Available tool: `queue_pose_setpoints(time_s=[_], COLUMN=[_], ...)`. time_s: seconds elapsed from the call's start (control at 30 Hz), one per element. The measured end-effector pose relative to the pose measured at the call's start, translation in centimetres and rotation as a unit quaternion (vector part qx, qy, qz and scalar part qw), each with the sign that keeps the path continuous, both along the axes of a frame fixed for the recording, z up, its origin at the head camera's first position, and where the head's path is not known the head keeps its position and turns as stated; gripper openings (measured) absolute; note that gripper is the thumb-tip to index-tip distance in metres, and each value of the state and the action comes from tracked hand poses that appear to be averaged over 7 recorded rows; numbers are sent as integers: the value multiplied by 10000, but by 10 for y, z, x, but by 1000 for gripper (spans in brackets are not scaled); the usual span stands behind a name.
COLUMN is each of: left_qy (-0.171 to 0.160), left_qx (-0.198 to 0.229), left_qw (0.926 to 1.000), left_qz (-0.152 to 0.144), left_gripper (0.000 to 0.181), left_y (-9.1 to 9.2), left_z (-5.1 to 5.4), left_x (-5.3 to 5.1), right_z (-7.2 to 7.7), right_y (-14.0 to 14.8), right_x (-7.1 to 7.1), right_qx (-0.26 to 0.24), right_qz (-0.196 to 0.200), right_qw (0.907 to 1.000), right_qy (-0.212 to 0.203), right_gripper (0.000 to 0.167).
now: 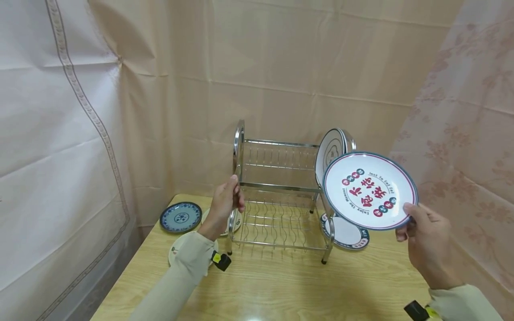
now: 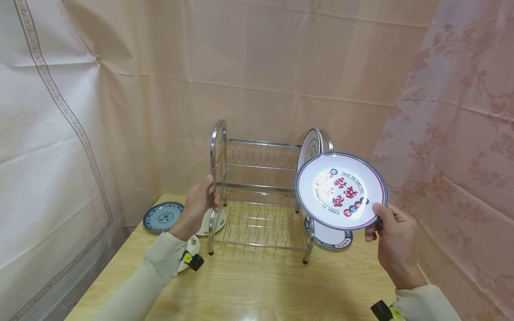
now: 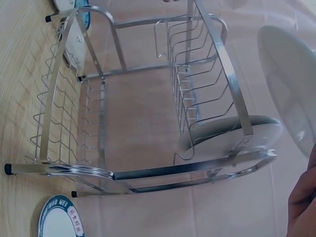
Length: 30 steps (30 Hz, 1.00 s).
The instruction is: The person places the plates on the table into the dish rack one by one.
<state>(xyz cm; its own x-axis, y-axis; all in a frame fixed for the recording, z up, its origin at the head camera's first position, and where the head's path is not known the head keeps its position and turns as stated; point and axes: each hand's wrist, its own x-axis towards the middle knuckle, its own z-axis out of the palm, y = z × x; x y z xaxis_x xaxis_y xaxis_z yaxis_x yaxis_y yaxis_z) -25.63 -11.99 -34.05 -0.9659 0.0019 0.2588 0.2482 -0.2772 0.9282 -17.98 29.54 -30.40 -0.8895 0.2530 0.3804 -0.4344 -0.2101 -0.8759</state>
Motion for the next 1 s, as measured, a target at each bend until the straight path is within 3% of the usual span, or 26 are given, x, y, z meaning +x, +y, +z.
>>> queue_pose_setpoints(time_s=[0.27, 0.67, 0.83, 1.0], left_qy=[-9, 18, 35, 18], left_qx=[-30, -47, -55, -63], left_qw=[10000, 10000, 10000, 10000], left_qz=[59, 61, 69, 53], left_gripper=[44, 43, 43, 43], left_y=[0, 0, -1, 0], left_z=[0, 0, 0, 0], left_x=[0, 0, 0, 1], right_z=[4, 13, 18, 21], right_y=[-7, -20, -24, -28], right_x=[-2, -4, -4, -4], right_qx=[364, 728, 1082, 1111], right_qz=[-352, -1021, -1164, -1300], right_qw=[9985, 9921, 9872, 9851], right_qy=[193, -59, -132, -185], right_gripper=[20, 17, 19, 21])
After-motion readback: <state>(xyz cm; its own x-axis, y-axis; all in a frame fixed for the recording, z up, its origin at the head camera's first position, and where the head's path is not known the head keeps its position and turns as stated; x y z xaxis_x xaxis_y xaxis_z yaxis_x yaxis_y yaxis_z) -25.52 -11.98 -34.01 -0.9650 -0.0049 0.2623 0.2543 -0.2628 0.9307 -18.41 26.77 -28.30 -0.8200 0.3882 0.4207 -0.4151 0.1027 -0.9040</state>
